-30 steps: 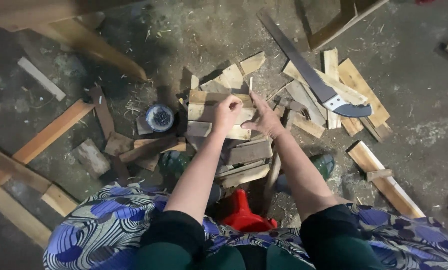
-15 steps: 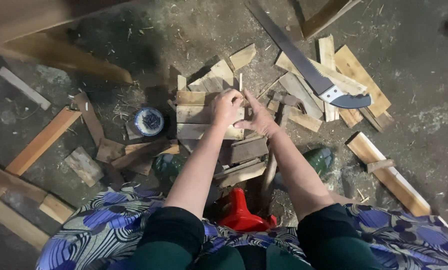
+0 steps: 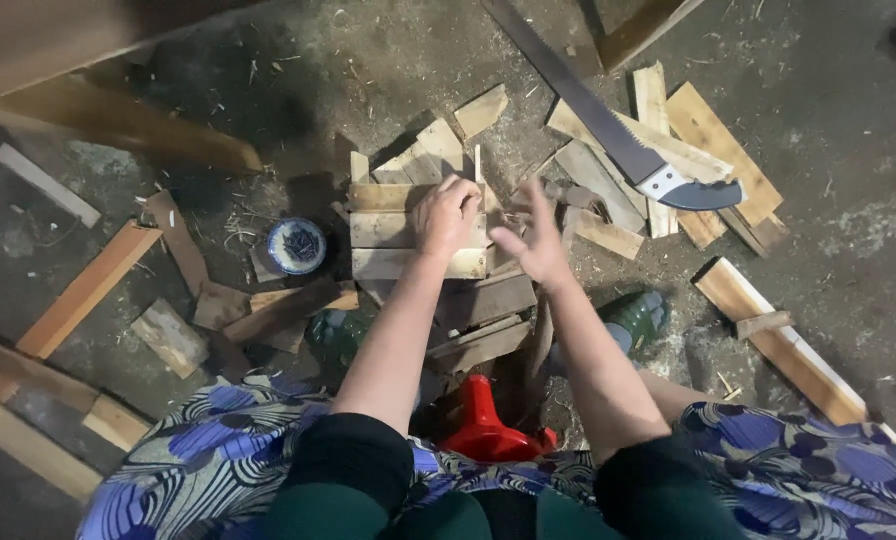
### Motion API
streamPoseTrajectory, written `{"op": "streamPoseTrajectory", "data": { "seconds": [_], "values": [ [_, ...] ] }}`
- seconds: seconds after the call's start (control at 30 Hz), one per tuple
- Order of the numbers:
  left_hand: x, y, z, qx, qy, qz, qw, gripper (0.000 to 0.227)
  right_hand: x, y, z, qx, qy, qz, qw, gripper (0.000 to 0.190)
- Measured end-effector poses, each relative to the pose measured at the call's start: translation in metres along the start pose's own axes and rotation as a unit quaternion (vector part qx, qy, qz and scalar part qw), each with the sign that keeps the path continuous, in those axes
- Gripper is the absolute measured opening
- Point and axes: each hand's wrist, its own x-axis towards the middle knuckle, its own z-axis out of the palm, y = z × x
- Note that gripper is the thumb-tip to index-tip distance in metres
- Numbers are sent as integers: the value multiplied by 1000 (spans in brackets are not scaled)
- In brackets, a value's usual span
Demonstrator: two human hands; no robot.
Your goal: Assembling a wooden frame or crate by fitting slats together and using a wooden pole as a mallet to secure the joints.
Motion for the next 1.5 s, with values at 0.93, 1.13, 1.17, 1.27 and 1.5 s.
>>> {"op": "streamPoseTrajectory", "data": {
  "seconds": [0.93, 1.13, 1.17, 1.27, 1.5],
  "values": [
    [26, 4, -24, -32, -142, -140, 979, 14, 23, 84, 64, -11, 52, -2, 999, 49],
    [30, -5, -18, -42, -141, -114, 982, 15, 23, 80, 62, 47, 58, -3, 997, 48],
    [32, -8, -15, -46, -136, -109, 984, 15, 26, 85, 63, 56, 54, 7, 997, 47],
    [33, -11, -11, -47, -133, -104, 985, 13, 27, 92, 61, 53, 44, 14, 998, 48],
    [38, -15, -8, -42, -150, -106, 982, 13, 32, 98, 60, 3, 23, -10, 1000, 50]
  ]
}}
